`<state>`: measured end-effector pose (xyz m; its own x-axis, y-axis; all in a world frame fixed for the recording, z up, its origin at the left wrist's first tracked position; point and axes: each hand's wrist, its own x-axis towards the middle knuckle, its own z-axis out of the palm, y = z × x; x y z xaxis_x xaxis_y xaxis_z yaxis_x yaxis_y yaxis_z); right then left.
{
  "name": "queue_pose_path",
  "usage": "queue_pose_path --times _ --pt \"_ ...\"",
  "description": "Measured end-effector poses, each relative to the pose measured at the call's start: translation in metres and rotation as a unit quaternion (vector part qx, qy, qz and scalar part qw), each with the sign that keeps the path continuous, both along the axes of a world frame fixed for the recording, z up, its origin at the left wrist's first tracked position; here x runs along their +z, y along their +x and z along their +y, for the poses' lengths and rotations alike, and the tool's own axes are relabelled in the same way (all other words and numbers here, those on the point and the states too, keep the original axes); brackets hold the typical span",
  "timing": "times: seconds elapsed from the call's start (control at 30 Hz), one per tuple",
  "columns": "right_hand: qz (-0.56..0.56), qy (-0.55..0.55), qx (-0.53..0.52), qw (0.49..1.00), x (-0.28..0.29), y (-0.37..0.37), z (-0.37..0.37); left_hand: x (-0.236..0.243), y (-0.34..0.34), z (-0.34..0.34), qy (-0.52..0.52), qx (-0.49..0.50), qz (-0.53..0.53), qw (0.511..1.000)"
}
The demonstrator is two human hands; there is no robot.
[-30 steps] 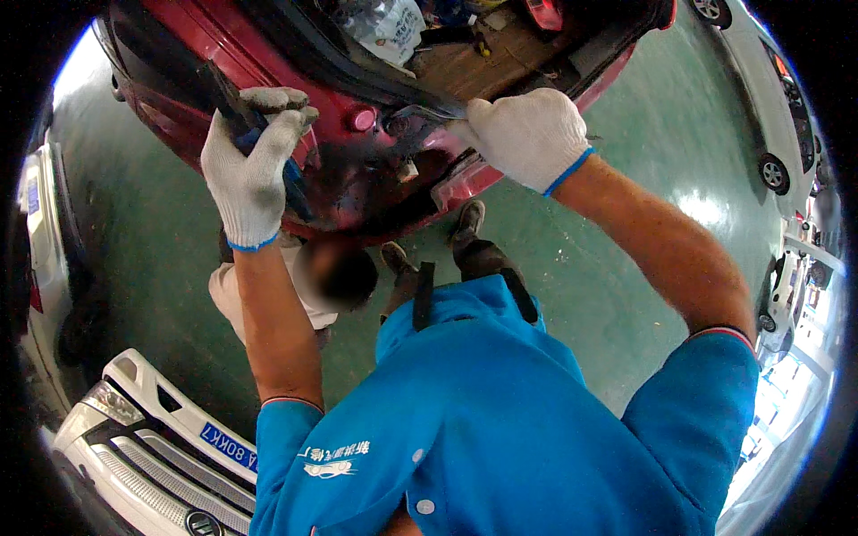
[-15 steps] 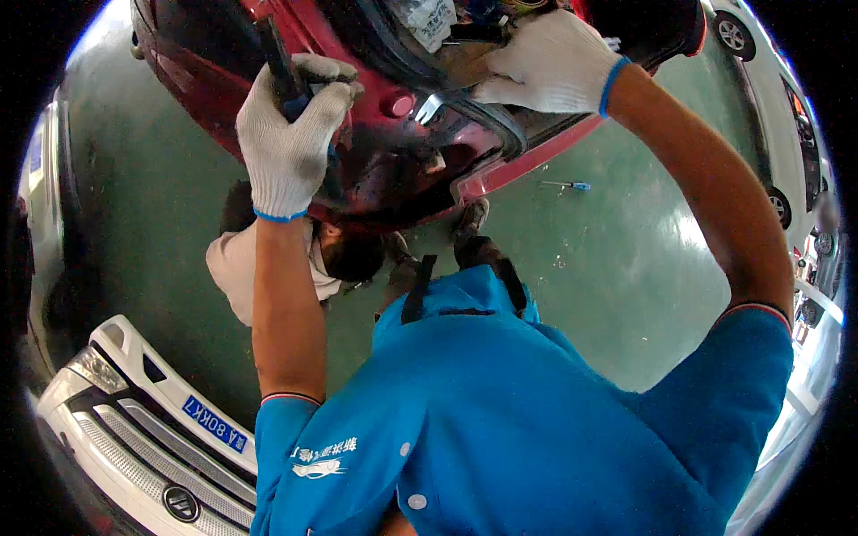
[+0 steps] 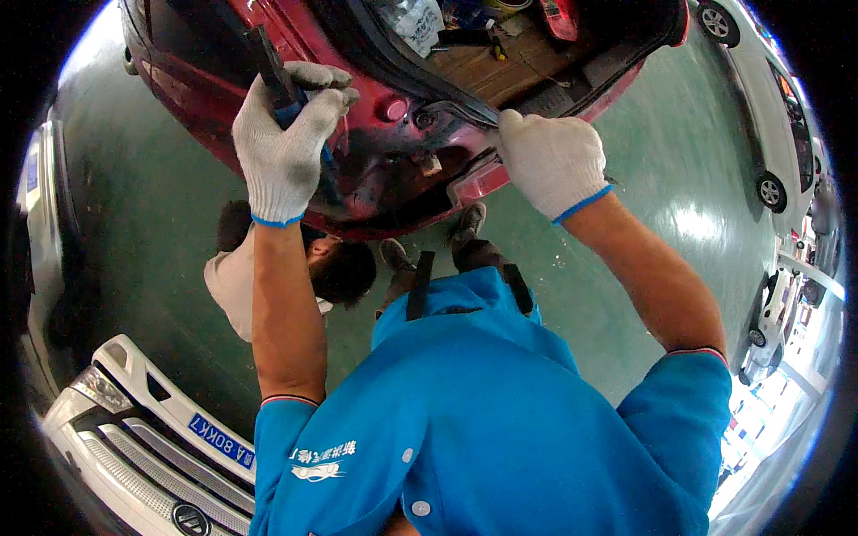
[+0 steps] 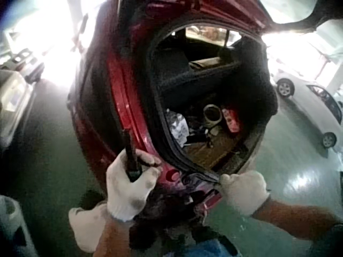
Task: The person removes a red taillight from a red car's trunk area and places it inside the trunk. Then the person uses a pry bar and pliers to scrape and remove material from the rear bumper area. A second person is visible working nearby.
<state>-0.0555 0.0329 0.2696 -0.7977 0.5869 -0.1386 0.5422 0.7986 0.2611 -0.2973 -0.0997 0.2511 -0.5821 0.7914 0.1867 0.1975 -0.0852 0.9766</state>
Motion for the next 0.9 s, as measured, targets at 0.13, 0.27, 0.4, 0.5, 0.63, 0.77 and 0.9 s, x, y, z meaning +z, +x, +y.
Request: queue_pose_path --times 0.13,0.27,0.4,0.5,0.63,0.77,0.9 --pt "0.022 -0.020 -0.010 1.000 -0.003 -0.007 -0.007 -0.002 -0.001 -0.003 0.018 -0.007 -0.010 1.000" --pt "-0.006 -0.015 0.010 1.000 0.004 -0.007 -0.003 -0.003 -0.004 -0.003 0.012 -0.017 -0.009 1.000" --pt "-0.036 -0.026 0.055 0.998 0.015 -0.012 0.011 -0.003 -0.004 -0.003 0.013 -0.015 -0.007 1.000" --pt "-0.074 -0.029 0.054 0.995 0.019 -0.020 0.013 -0.002 -0.003 -0.003 0.005 -0.010 0.001 1.000" --pt "-0.097 -0.029 0.049 0.994 0.015 -0.021 0.016 -0.001 -0.002 -0.002 -0.002 0.002 0.005 1.000" --pt "-0.133 -0.049 0.068 0.988 0.023 -0.029 0.025 -0.001 0.001 -0.003 -0.004 0.013 -0.009 1.000" --pt "-0.156 -0.062 0.132 0.977 0.023 -0.035 0.048 -0.002 0.004 -0.002 0.025 0.034 -0.044 0.998"
